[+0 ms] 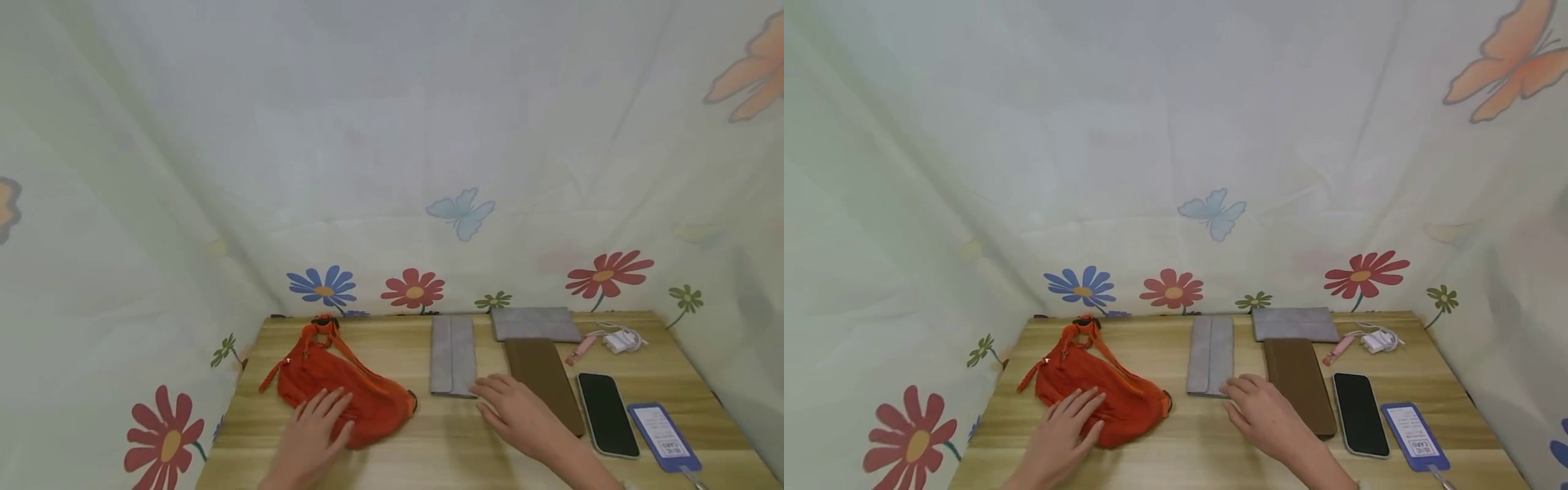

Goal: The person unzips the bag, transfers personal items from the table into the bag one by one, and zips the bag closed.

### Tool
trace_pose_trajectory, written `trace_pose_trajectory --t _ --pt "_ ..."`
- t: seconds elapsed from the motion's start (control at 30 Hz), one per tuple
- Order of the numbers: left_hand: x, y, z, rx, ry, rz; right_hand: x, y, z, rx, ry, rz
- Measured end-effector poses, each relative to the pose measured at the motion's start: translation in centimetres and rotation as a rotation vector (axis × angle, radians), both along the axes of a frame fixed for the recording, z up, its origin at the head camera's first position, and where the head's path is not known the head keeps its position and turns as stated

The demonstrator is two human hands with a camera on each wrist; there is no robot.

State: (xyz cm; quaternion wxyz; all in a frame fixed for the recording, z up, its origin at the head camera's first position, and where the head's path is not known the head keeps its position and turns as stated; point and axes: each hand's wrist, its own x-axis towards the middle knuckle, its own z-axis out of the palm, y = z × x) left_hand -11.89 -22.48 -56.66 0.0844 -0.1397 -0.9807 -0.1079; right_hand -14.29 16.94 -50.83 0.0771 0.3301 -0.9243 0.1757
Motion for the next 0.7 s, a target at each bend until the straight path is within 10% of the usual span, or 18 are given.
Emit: trace_pose_trajectory --t 0.7 --pt "-2.5 -6.6 -1.0 0.303 0.067 0.454 -1.3 -4.9 -1.1 -0.084 -0.072 0.036"
